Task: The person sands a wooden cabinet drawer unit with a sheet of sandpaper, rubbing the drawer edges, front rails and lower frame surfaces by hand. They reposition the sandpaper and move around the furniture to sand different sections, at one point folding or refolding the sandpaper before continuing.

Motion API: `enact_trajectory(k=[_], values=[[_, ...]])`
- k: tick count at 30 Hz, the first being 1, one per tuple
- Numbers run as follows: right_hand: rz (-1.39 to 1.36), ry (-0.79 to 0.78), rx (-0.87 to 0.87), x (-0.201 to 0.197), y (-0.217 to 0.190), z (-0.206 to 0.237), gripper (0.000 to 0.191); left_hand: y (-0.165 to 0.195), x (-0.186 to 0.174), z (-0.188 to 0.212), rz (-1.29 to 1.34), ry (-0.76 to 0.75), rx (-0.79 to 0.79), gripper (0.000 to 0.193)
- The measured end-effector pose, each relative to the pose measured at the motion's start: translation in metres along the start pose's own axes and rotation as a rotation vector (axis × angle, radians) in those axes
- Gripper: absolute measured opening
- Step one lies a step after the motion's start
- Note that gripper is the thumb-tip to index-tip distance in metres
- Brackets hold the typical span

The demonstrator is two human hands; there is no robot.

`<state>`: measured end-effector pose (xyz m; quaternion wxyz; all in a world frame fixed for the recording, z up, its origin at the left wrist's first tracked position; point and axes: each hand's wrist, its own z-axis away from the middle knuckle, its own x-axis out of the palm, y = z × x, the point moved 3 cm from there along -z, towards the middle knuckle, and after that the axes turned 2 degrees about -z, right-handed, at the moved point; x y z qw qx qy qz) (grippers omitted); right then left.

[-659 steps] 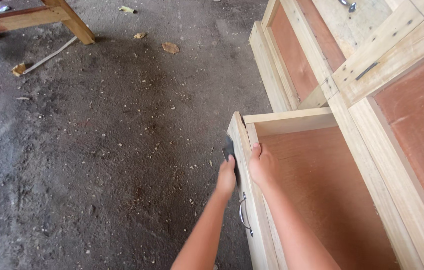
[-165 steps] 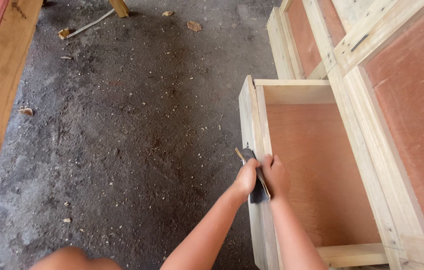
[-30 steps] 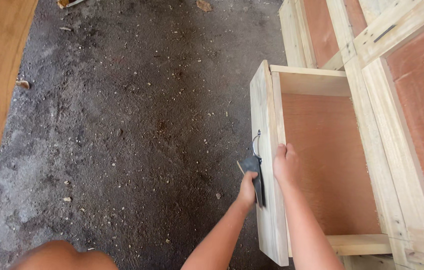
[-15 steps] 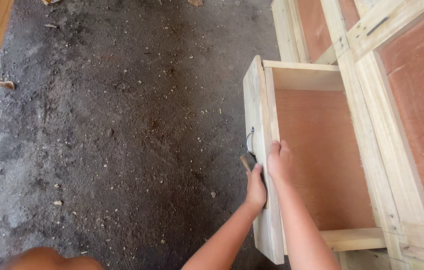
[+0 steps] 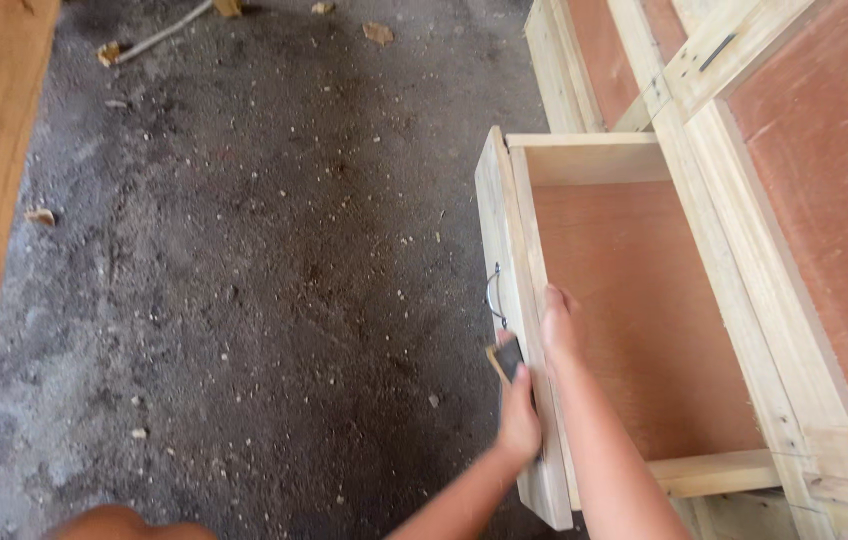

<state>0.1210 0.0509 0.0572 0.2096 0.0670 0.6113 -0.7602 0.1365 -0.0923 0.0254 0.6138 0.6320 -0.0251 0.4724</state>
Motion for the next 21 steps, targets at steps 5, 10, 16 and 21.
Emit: enact_trajectory(k=[5,10,16,21], values=[[-0.188,-0.015,0.059,0.009,0.020,-0.015,0.037,0.038,0.016,0.045,-0.573,0.001,0.282,0.068],[-0.589,-0.199,0.333,0.024,0.033,-0.017,0.031,0.075,0.020,-0.054,-0.675,0.035,0.363,0.067],[-0.464,-0.258,0.247,0.034,0.027,-0.009,0.043,0.112,0.022,-0.121,-1.413,0.028,0.198,0.075],[-0.530,-0.351,0.437,0.045,0.019,0.004,0.051,0.126,0.026,-0.132,-1.746,0.044,0.186,0.079]])
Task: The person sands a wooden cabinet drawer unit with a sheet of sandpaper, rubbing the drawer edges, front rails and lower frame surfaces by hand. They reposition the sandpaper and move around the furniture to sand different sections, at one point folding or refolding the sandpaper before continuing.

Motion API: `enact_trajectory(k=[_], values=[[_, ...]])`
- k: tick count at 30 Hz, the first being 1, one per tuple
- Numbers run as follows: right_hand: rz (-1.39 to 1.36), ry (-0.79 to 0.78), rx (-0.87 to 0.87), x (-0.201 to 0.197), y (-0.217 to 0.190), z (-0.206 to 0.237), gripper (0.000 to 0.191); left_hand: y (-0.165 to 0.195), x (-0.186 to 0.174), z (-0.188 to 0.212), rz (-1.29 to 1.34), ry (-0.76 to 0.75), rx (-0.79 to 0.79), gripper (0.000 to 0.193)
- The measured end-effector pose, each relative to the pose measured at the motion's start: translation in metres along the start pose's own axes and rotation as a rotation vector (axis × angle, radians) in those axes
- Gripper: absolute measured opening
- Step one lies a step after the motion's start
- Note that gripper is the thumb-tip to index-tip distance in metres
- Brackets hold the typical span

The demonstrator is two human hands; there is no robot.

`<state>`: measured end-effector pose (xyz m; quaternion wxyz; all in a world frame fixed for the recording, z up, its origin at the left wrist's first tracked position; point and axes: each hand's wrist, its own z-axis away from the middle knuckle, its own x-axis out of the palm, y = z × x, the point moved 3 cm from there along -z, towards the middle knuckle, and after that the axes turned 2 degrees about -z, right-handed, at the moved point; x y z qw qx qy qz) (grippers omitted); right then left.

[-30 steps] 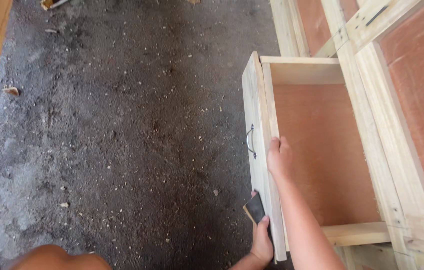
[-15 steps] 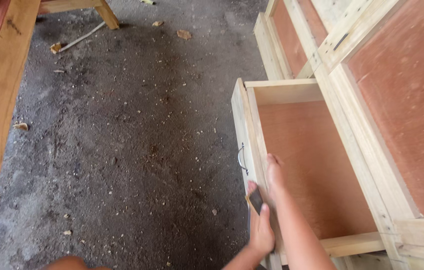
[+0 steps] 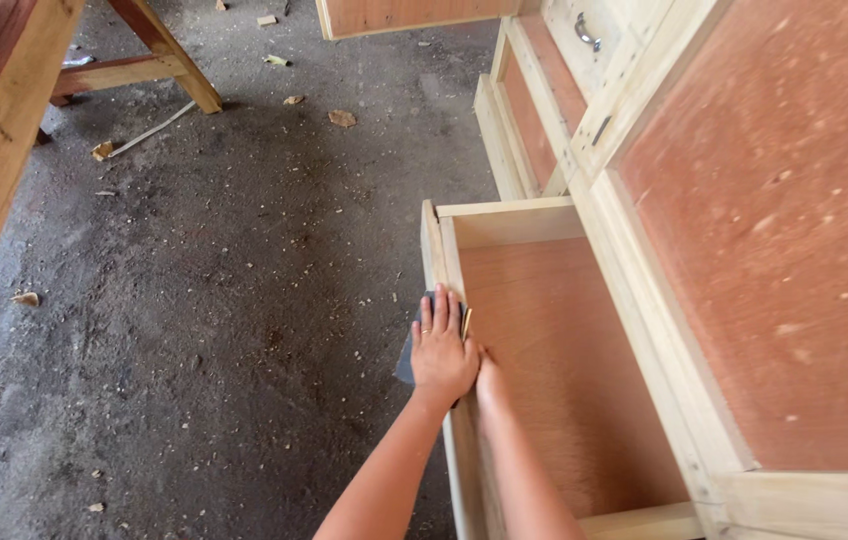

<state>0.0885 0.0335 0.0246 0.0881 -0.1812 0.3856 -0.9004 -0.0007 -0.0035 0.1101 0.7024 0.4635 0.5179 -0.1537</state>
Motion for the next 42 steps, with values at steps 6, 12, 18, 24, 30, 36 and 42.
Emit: enact_trajectory(k=[6,12,18,24,30,36,42], values=[[0.071,-0.017,-0.101,0.018,-0.019,-0.007,0.049,-0.004,-0.004,0.004,-0.112,-0.028,-0.026,0.079],[-0.163,-0.151,-0.088,0.043,-0.034,-0.030,0.054,-0.008,-0.005,-0.008,-0.173,-0.052,-0.067,0.083],[0.020,-0.089,-0.128,0.033,-0.020,-0.041,0.060,-0.018,0.000,-0.055,-0.167,0.022,-0.013,0.079],[0.078,-0.020,-0.196,0.014,-0.013,-0.024,0.056,-0.017,-0.005,-0.108,-0.158,0.018,0.039,0.078],[0.669,0.200,-0.489,0.016,-0.027,-0.003,0.055,-0.029,0.003,-0.190,-0.121,0.012,0.053,0.080],[0.686,0.320,-0.513,0.020,-0.059,0.020,0.054,-0.033,-0.005,-0.215,0.544,0.109,0.056,0.073],[1.000,0.179,-1.326,0.063,-0.176,0.045,0.119,-0.015,-0.046,-0.215,1.241,-0.110,-0.269,0.046]])
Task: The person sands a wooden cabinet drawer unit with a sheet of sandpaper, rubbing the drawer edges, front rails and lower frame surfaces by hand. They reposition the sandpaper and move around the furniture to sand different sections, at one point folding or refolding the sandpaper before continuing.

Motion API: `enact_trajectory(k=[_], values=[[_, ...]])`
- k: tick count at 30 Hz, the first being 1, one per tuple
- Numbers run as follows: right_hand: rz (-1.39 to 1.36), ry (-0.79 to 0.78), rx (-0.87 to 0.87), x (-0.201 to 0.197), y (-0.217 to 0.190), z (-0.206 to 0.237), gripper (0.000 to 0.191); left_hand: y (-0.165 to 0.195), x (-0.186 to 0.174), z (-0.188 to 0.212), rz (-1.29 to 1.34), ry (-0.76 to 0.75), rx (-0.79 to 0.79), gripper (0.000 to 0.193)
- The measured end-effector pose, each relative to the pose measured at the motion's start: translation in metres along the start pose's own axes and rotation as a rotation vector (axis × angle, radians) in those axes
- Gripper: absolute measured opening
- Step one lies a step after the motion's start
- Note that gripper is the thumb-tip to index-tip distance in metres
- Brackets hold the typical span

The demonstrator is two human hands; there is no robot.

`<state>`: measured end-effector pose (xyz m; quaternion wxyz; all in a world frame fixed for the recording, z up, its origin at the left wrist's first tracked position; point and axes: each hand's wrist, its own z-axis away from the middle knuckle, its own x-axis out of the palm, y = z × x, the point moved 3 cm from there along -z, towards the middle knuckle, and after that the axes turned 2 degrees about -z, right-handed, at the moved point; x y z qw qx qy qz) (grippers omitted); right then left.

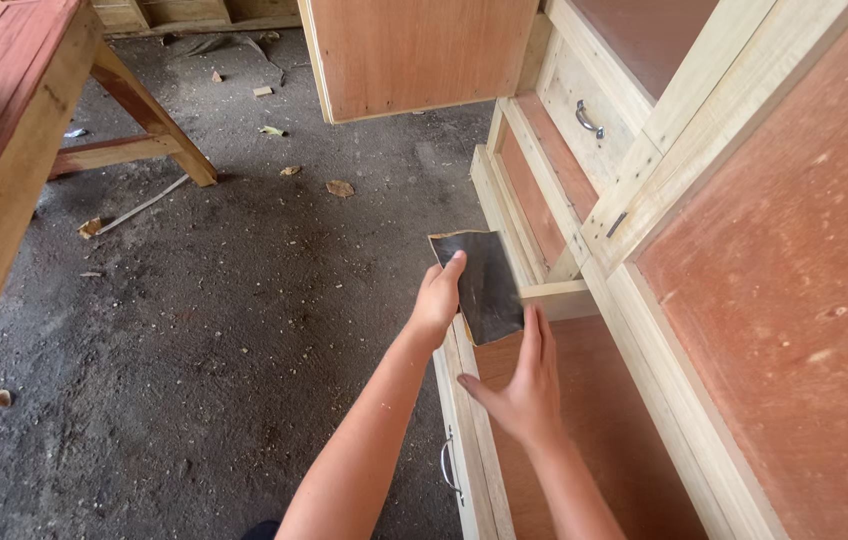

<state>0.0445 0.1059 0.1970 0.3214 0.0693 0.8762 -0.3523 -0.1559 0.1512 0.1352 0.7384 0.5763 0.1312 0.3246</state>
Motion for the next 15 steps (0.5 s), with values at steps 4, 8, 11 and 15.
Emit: enact_trajectory(k=[4,8,11,15], values=[[0.410,-0.203,-0.030,-0.014,-0.015,-0.055,0.113,-0.007,0.004,0.010,0.123,-0.116,0.001,0.048],[0.664,-0.450,-0.138,-0.006,-0.024,-0.067,0.097,-0.033,-0.006,0.007,-0.061,-0.061,0.132,0.050],[0.805,-0.608,-0.009,0.006,-0.016,-0.062,0.088,-0.052,-0.007,0.004,-0.293,0.065,0.181,0.055],[0.755,-0.498,0.247,0.014,0.009,-0.056,0.055,-0.069,0.001,0.013,-0.511,0.411,0.504,0.062]])
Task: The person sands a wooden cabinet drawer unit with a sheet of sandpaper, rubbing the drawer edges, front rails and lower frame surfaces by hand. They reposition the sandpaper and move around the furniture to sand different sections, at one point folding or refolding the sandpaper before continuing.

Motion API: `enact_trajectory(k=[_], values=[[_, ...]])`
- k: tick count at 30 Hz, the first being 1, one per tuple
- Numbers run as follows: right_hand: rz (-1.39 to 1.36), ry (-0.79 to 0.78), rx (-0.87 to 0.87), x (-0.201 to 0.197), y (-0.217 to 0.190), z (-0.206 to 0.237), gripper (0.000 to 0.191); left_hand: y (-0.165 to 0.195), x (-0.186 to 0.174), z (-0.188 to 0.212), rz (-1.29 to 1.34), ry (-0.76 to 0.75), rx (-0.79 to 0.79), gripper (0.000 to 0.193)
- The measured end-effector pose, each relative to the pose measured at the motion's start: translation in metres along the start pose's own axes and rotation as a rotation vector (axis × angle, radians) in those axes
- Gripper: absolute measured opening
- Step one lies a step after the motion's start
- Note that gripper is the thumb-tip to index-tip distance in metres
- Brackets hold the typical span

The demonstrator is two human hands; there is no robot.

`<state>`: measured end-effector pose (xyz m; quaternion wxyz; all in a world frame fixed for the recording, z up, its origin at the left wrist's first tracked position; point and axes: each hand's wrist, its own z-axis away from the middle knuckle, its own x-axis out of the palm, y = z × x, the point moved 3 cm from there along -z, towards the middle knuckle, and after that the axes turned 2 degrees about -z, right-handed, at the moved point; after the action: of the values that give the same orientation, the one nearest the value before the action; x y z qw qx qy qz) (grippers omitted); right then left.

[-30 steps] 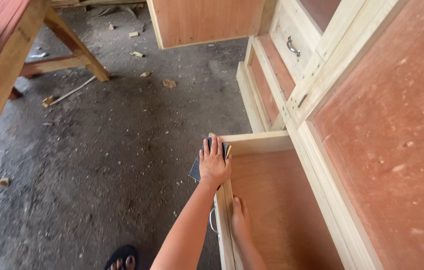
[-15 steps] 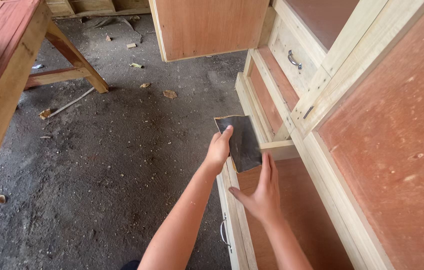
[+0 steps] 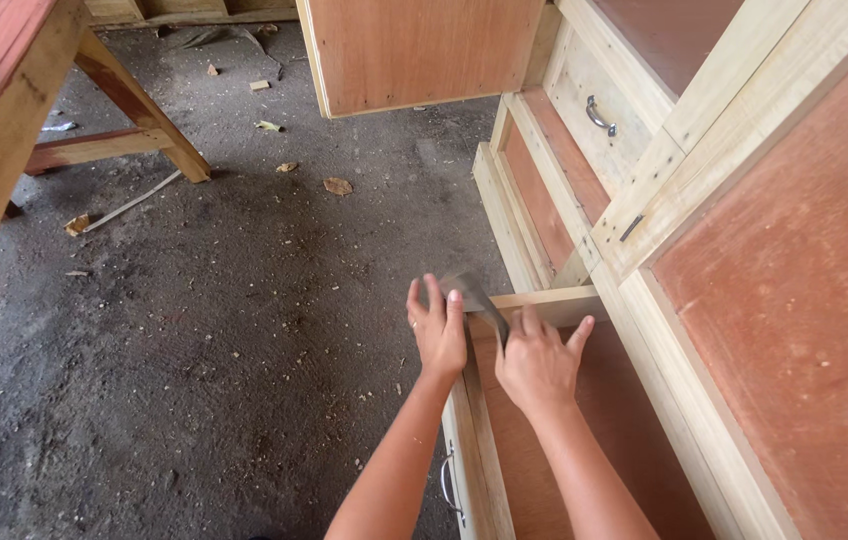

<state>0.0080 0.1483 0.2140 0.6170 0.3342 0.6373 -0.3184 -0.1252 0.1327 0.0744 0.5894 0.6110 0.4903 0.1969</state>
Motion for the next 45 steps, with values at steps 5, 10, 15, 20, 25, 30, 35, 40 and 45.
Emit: enact_trajectory(k=[5,10,15,20,25,30,35,40,45], values=[[-0.219,0.291,-0.173,0.043,0.009,-0.019,0.078,-0.035,0.023,0.019,-0.015,-0.110,-0.303,0.066],[-0.555,-0.119,-0.379,0.108,-0.010,-0.050,0.055,-0.054,0.023,0.013,0.280,-0.124,-0.271,0.057],[-0.320,-0.084,-0.243,0.117,-0.034,-0.088,0.059,-0.042,0.009,0.019,0.301,-0.183,-0.352,0.058],[-0.384,0.024,-0.317,0.111,-0.029,-0.062,0.063,-0.027,-0.002,0.018,0.305,-0.171,-0.380,0.057],[-0.421,-0.004,-0.323,0.116,-0.031,-0.066,0.065,-0.027,-0.001,0.015,0.268,-0.156,-0.361,0.058],[-0.332,-0.106,-0.257,0.119,-0.037,-0.080,0.065,-0.033,0.000,0.017,0.261,-0.160,-0.343,0.056],[-0.460,-0.123,-0.286,0.121,-0.024,-0.072,0.066,-0.022,-0.007,0.016,0.265,-0.128,-0.331,0.057],[-0.259,-0.193,-0.171,0.139,-0.034,-0.098,0.065,0.001,-0.021,0.017,-0.139,-0.182,-0.380,0.058],[-0.404,-0.120,-0.354,0.123,0.024,-0.084,0.068,0.028,-0.026,0.015,-0.582,-0.156,-0.077,0.066]])
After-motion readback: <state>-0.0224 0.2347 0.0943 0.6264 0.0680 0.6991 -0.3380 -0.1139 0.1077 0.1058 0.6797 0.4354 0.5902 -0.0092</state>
